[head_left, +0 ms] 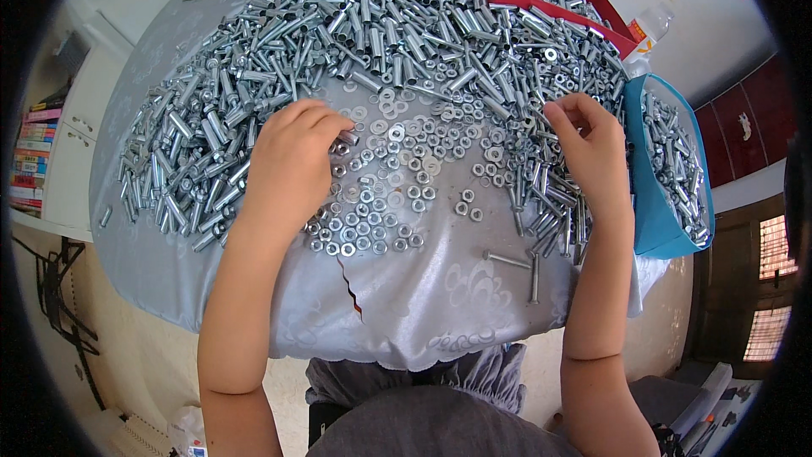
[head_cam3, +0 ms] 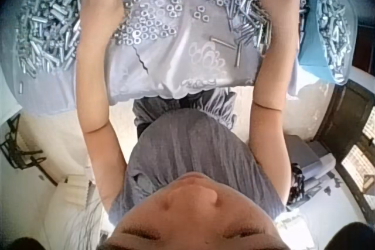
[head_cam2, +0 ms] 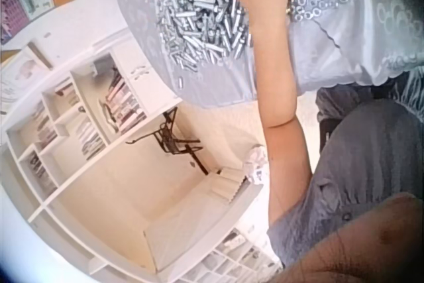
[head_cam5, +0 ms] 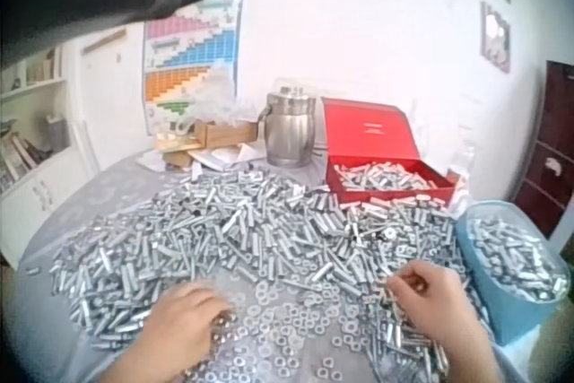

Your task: The person sits at a table covered with a large pile of metal bolts, nuts, and washers. They repeatedly pick up a bolt, slide a washer onto the shaft, and then screw a nut onto the bolt by hand. The person continues this repetitive assembly process throughout the clip, handling the hardware one unit at a time.

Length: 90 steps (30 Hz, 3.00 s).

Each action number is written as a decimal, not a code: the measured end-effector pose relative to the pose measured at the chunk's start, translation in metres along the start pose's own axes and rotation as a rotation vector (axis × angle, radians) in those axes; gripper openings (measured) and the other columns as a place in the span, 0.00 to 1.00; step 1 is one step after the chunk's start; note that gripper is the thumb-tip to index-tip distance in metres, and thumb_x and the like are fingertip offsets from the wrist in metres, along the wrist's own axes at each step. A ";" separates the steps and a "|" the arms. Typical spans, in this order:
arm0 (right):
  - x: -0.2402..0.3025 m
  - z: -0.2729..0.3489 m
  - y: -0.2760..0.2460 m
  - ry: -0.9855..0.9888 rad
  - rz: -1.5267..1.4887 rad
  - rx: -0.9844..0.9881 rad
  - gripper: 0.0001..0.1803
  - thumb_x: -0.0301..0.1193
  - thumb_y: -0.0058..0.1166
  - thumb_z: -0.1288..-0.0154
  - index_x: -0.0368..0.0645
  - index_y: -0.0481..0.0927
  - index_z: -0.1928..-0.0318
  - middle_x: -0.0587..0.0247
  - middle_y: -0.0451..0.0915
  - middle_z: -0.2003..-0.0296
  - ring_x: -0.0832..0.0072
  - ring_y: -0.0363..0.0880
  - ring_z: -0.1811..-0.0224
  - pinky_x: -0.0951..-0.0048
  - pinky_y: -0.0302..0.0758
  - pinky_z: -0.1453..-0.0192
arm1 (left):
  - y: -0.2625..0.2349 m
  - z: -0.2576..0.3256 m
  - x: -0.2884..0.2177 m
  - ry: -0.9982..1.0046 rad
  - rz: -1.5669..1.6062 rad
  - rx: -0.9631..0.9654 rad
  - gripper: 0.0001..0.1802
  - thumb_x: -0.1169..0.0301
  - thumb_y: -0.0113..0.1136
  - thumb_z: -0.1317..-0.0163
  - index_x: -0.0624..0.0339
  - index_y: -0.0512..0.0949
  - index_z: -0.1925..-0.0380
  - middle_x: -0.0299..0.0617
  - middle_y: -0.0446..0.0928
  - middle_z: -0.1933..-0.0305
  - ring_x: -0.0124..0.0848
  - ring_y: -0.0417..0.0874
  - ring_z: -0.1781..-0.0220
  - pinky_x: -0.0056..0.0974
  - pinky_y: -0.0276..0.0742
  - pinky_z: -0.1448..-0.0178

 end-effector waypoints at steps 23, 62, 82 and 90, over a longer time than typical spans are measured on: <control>0.035 0.023 0.019 -0.099 -0.038 0.317 0.09 0.27 0.60 0.53 0.35 0.76 0.72 0.64 0.75 0.81 0.80 0.70 0.80 0.79 0.66 0.75 | 0.019 0.005 -0.013 -0.251 0.711 0.123 0.17 0.81 0.46 0.42 0.61 0.66 0.51 0.41 0.69 0.61 0.30 0.71 0.57 0.33 0.67 0.50; 0.089 0.059 0.070 -0.331 -0.497 0.502 0.21 0.22 0.55 0.46 0.40 0.71 0.50 0.62 0.75 0.64 0.74 0.74 0.65 0.75 0.69 0.61 | 0.020 0.008 -0.051 -0.246 1.059 0.151 0.26 0.77 0.59 0.50 0.62 0.63 0.50 0.40 0.72 0.66 0.30 0.75 0.62 0.34 0.70 0.56; 0.074 0.063 0.087 -0.202 -0.643 0.527 0.10 0.23 0.54 0.44 0.34 0.73 0.62 0.58 0.77 0.66 0.73 0.77 0.62 0.73 0.72 0.54 | -0.015 0.002 -0.068 0.125 0.510 -0.038 0.39 0.80 0.62 0.59 0.56 0.62 0.41 0.40 0.75 0.71 0.32 0.75 0.72 0.33 0.72 0.64; 0.073 0.063 0.087 -0.189 -0.612 0.518 0.09 0.22 0.53 0.43 0.34 0.72 0.61 0.59 0.78 0.67 0.75 0.77 0.62 0.74 0.72 0.56 | -0.004 0.002 -0.065 0.087 0.514 0.032 0.38 0.79 0.62 0.58 0.53 0.64 0.42 0.39 0.75 0.71 0.32 0.75 0.73 0.33 0.72 0.68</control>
Point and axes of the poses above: each hand's wrist, its own z-axis away from the middle knuckle, its own y-axis out of the palm, x = y × z, the point moved 9 cm from there along -z, towards the middle knuckle
